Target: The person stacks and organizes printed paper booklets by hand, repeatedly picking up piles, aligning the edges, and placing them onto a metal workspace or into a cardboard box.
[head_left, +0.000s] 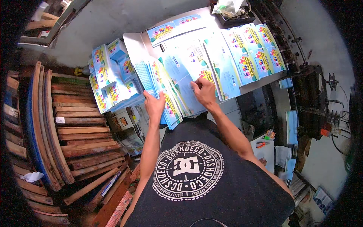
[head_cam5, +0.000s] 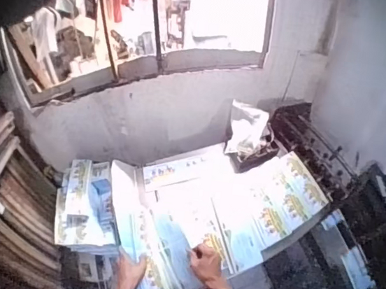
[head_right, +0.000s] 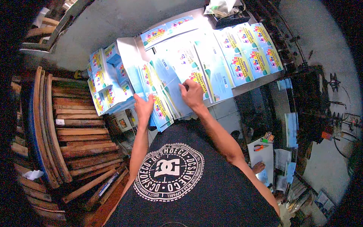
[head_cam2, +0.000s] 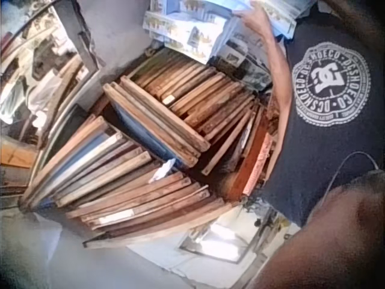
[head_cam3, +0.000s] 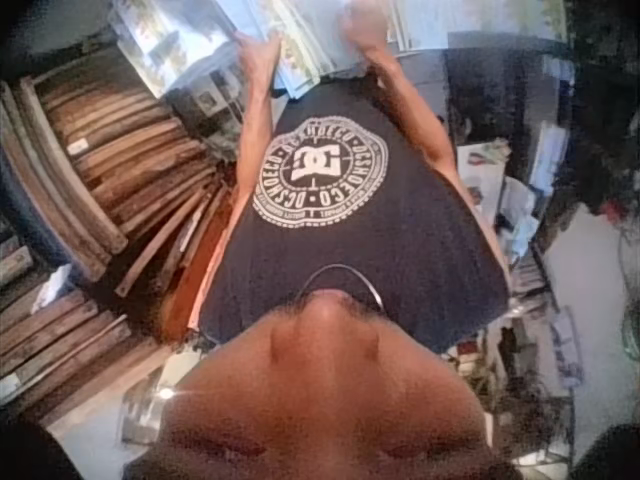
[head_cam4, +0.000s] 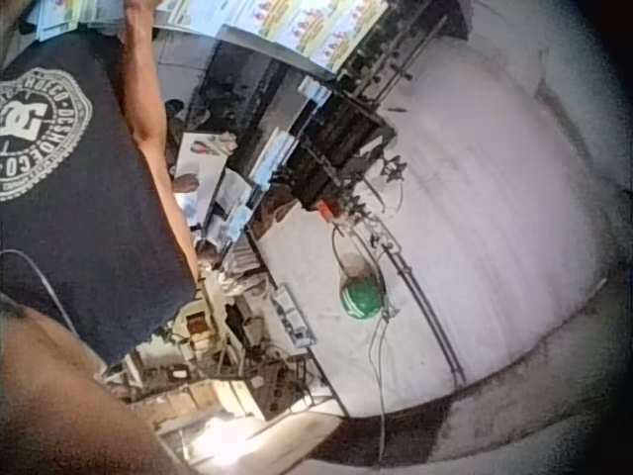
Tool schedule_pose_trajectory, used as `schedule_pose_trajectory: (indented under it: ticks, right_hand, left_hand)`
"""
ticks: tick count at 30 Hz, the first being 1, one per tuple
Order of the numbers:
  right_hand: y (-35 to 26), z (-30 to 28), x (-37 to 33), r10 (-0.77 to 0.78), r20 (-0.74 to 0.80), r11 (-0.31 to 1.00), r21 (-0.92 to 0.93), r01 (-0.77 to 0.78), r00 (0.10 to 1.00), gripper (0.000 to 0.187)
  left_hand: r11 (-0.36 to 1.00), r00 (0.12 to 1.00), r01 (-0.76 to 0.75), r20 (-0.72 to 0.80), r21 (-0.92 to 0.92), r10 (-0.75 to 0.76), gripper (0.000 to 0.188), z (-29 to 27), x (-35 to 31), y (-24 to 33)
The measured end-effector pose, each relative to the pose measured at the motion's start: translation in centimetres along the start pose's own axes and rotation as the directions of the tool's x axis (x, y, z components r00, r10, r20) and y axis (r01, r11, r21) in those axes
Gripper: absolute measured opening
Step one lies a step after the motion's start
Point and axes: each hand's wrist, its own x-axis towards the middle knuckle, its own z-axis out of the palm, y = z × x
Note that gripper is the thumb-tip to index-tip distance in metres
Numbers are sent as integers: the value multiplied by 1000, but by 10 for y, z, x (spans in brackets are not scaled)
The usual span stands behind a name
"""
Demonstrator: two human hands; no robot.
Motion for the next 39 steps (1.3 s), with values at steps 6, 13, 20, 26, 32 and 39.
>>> schedule_pose_trajectory:
  ticks: [6,13,20,26,32,39]
  right_hand:
    - [-47,-38,-8,-79,-30,996,40,80,996,19]
    - [-72,-53,-12,-318,-162,948,-65,311,934,13]
    - [-67,34,-44,-215,380,972,-7,235,899,16]
    - [-11,37,-34,-370,96,929,25,369,924,36]
    - [-6,35,-11,-107,71,913,-388,126,992,41]
    - [-29,50,-16,-93,228,937,-308,163,969,23]
  left_hand:
    - [998,1000,-1,21,-56,3,74,2,0,-2]
    - [999,999,18,48,-51,-15,72,-4,-4,-2]
    - [986,997,72,27,-147,-69,84,2,8,-11]
    - [992,994,58,100,-110,-47,73,-15,1,-4]
    - [997,1000,-12,21,-72,13,71,-1,2,-5]
    - [997,994,78,76,-29,-75,74,-9,2,6]
